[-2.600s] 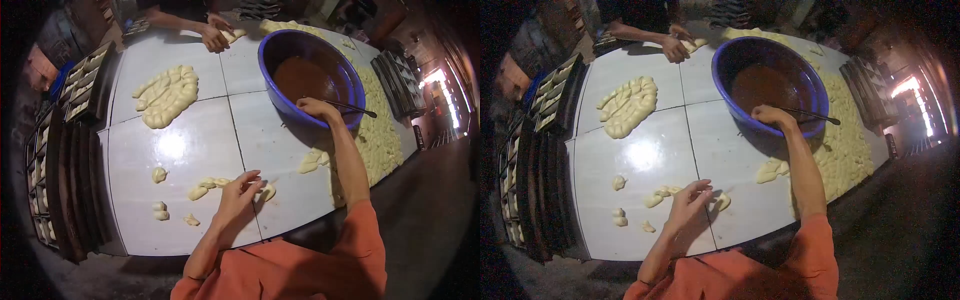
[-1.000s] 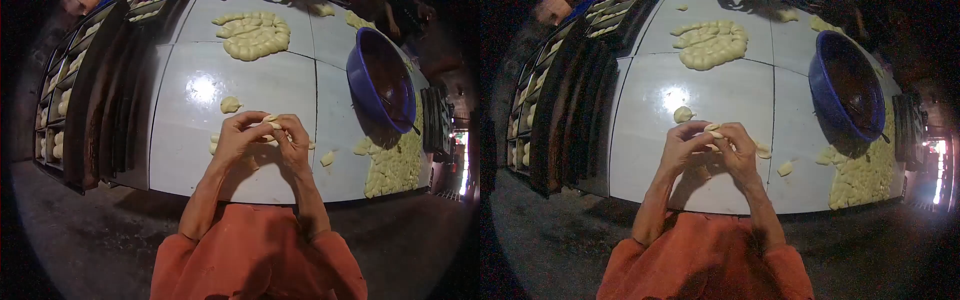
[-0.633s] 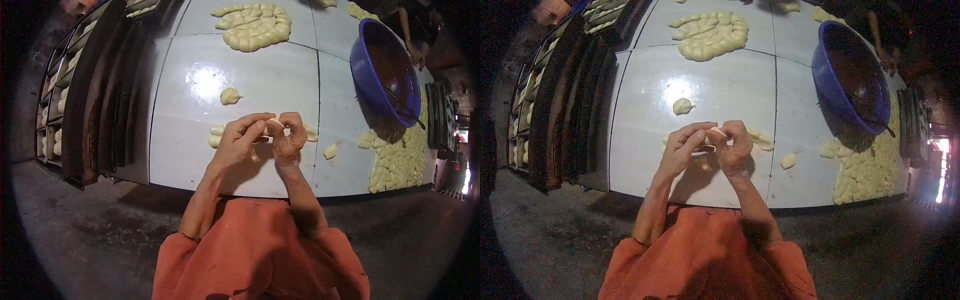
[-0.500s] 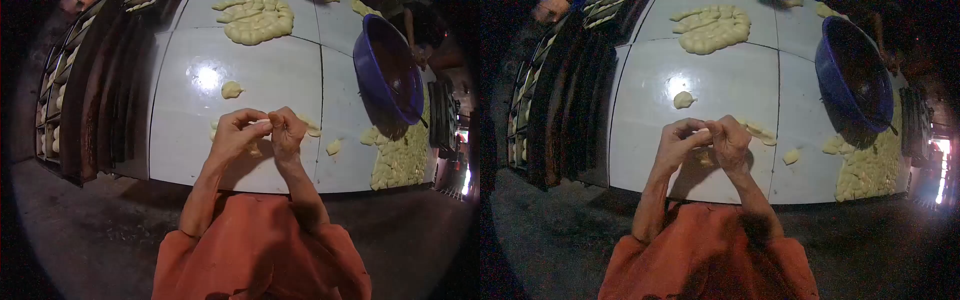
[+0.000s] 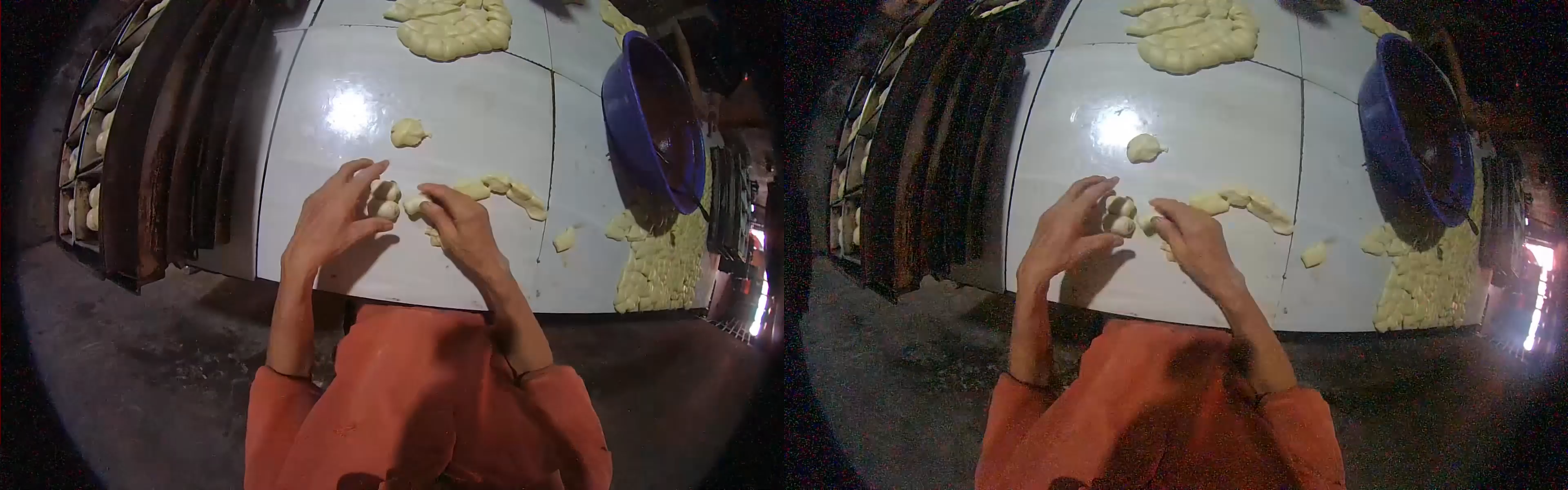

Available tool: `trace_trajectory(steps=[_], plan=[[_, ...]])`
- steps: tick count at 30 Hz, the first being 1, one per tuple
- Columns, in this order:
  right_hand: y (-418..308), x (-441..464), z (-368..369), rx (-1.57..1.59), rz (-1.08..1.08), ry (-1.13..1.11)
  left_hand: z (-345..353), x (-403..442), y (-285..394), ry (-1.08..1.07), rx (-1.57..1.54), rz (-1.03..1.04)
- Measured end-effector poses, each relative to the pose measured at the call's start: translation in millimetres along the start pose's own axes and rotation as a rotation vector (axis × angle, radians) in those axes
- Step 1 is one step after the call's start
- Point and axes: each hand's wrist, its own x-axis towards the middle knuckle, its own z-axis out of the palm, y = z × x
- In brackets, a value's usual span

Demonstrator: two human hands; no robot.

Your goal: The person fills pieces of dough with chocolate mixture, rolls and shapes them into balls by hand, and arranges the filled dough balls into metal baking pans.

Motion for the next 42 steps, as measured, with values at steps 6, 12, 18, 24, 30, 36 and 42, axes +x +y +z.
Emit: trace_trajectory(steps=[6,12,18,24,30,36,42], plan=[[0,4,16,-0.521,-0.384,0.015,23,10,-13,-0.030,-0.073,0.056],[-6,1,31,-0.066,-0.025,0.051,19,-6,-13,0.059,-0.108,0.047],[1,-5,29,-0.486,-0.407,0.038,26,-23,-12,0.050,0.048,-0.074],[30,-40,-79,-0.671,-0.157,0.648,27,-22,8,0.253,0.211,0.070],[59,-47,-121,-1.012,-0.219,0.530,90,59,80,0.126,-0.008,0.506],[47,-57,-140,0.476,0.159,0.530,164,111,114,-0.086,-0.128,0.599],[44,-56,-170,0.576,0.297,0.335,172,117,133,-0.117,-0.235,0.496]])
